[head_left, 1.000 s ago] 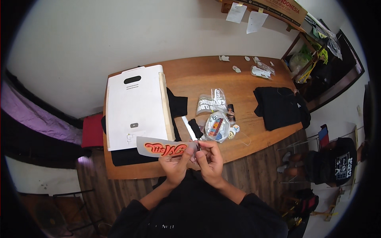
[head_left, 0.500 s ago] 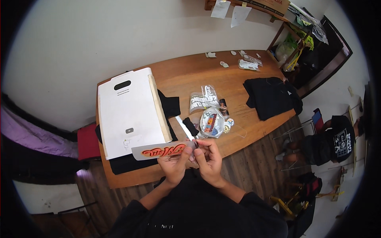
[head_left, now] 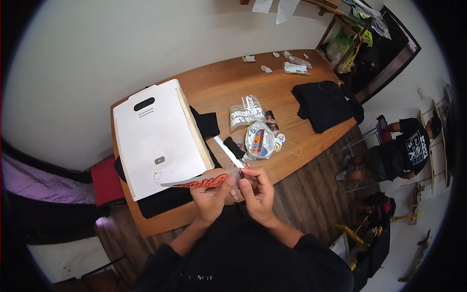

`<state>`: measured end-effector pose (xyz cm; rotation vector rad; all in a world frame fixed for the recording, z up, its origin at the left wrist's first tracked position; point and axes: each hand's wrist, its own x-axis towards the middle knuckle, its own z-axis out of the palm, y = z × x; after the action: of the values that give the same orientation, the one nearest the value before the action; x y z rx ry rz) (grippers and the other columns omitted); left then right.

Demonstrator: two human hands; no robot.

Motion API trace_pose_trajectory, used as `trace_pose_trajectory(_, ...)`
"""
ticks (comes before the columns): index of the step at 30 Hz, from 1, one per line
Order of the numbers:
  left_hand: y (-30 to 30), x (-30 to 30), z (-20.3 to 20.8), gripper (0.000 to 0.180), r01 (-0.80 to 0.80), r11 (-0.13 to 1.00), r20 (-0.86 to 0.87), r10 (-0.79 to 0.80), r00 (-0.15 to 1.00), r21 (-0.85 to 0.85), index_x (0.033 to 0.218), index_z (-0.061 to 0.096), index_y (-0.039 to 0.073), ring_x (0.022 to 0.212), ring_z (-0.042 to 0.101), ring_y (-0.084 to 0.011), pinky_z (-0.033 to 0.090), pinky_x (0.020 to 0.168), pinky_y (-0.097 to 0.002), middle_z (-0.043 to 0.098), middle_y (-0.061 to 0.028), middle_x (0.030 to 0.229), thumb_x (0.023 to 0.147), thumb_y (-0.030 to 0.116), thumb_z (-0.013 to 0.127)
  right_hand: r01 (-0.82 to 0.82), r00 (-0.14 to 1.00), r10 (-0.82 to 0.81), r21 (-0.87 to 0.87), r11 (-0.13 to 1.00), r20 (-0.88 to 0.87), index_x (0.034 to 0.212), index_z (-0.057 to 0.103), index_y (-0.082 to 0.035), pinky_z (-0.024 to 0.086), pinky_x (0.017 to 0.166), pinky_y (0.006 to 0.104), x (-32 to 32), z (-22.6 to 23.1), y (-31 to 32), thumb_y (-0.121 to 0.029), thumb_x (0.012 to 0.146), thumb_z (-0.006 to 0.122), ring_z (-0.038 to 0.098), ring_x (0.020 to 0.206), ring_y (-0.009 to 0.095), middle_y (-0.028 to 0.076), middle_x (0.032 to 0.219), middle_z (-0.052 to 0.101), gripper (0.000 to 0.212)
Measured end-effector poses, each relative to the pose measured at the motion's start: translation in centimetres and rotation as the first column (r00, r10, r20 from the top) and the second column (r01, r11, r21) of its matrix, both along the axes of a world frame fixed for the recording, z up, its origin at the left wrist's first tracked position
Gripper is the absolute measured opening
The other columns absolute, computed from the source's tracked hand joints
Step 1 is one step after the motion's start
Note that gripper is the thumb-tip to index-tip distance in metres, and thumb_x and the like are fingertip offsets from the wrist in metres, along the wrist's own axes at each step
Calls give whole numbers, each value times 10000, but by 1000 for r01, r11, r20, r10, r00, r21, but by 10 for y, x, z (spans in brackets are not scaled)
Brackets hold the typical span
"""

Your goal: Trimming printed heat transfer decals with a pair of scissors at a workbench.

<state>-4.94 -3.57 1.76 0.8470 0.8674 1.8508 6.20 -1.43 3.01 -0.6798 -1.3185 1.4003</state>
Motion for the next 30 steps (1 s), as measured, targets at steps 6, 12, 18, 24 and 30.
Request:
trace_pose_trajectory(6,-5,-21,-1,122,78,996,-50,-80,996,-49,921,605,-74,597,569,-108,481,522,-221,602,-94,775,818,-14,630,43,996,-44,9,999,83,1061,483,3,395,641,178,-8,-3,-8,-50,905,523,481,743,44,15,867,530,169)
trace_pose_trajectory(12,-10,-34,3,133,110,992,-87,-115,990,-52,930,608,-72,598,568,-106,465,525,-213,604,-82,751,813,-16,639,54,992,-54,2,999,113,1049,489,6,396,641,181,-13,-1,-10,-47,899,533,484,730,50,17,855,531,165)
trace_pose_trajectory(18,-19,-44,2,116,140,987,-34,-143,989,-77,904,614,-69,596,555,-88,443,528,-205,619,-80,762,803,-22,647,-53,986,44,49,997,162,1067,490,34,434,820,208,-6,-7,-16,-14,894,531,561,935,95,82,1004,586,184)
trace_pose_trajectory(24,-20,-50,1,99,122,983,-50,-130,990,-141,886,624,-58,588,547,-68,427,520,-198,626,-59,747,793,-34,650,-118,984,114,22,993,139,1063,501,36,427,791,193,-6,-8,-12,-11,891,534,550,915,75,66,996,583,182)
trace_pose_trajectory(30,-26,-51,4,133,66,992,-115,-78,990,-106,909,630,-59,645,564,-64,436,574,-191,639,-53,773,784,-26,661,-152,972,148,7,988,180,1068,496,26,429,757,182,-6,-8,-11,-12,891,534,547,879,61,55,978,585,185)
